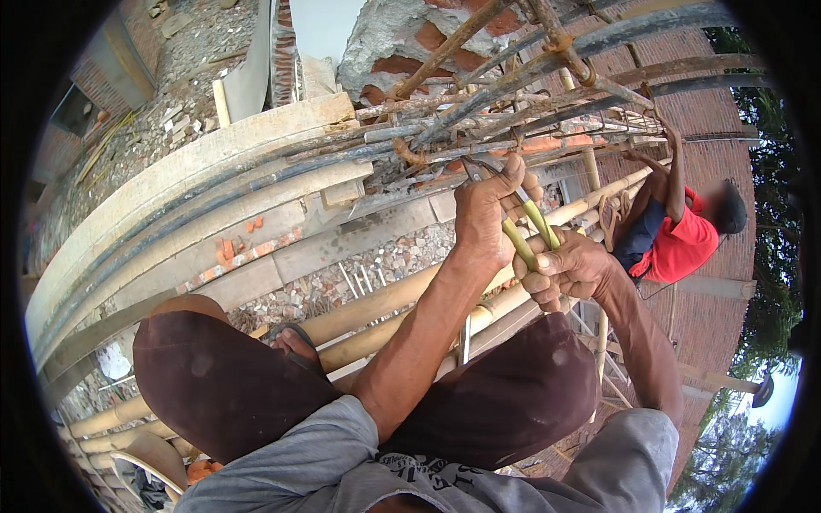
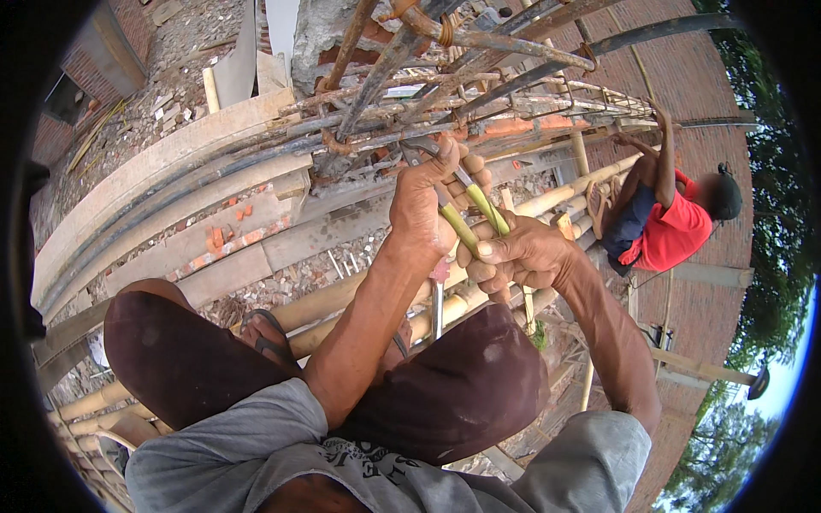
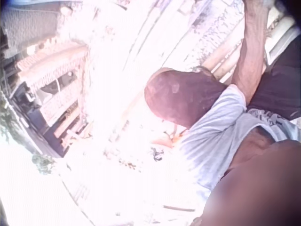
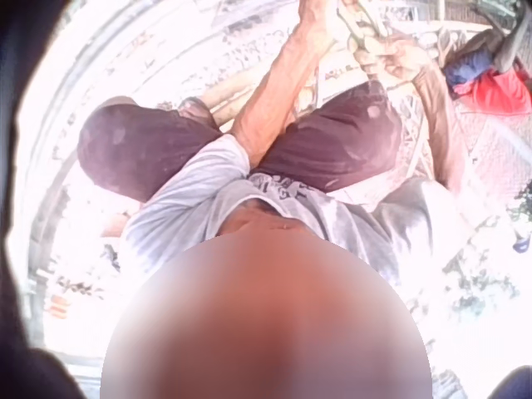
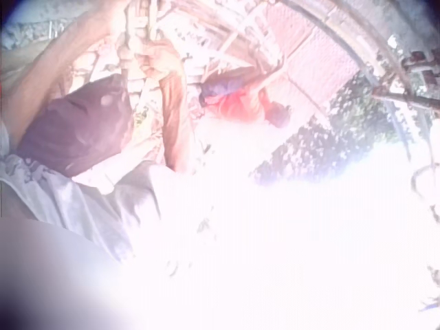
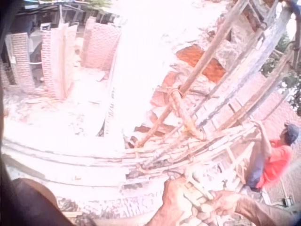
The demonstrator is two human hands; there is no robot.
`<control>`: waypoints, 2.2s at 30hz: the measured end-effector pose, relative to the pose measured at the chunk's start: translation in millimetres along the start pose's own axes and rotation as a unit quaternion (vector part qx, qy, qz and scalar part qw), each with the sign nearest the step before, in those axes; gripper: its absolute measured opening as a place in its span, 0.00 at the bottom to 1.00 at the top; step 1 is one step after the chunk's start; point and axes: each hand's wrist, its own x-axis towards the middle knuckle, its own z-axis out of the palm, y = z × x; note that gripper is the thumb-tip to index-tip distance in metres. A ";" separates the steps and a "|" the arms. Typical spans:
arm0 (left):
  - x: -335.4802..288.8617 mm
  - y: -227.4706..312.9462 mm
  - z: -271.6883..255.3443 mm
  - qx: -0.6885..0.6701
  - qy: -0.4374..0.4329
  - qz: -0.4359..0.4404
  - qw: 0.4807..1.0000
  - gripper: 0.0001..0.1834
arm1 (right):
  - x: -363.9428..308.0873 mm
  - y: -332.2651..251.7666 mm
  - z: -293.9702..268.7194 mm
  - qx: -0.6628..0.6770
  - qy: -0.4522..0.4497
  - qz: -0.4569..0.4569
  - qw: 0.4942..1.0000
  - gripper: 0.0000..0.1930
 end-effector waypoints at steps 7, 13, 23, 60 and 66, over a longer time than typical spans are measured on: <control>8.7 -2.7 19.7 -0.083 0.037 -0.012 0.996 0.09 | -12.7 6.6 50.1 -0.586 0.360 -0.162 0.708 0.30; -5.6 -12.1 21.0 0.065 0.096 0.095 0.989 0.10 | -3.5 10.6 47.2 -0.586 0.353 -0.101 0.722 0.19; 11.5 2.8 17.8 -0.111 -0.029 -0.040 0.993 0.10 | -23.8 -8.3 66.4 -0.583 0.330 -0.121 0.733 0.22; 5.1 -7.0 41.4 -0.087 0.060 -0.029 0.994 0.10 | -16.0 2.1 82.6 -0.742 0.451 -0.144 0.475 0.21; 2.1 -0.9 1.2 -0.118 -0.082 -0.018 0.989 0.18 | -11.7 -4.0 35.1 -0.043 0.097 -0.011 0.994 0.19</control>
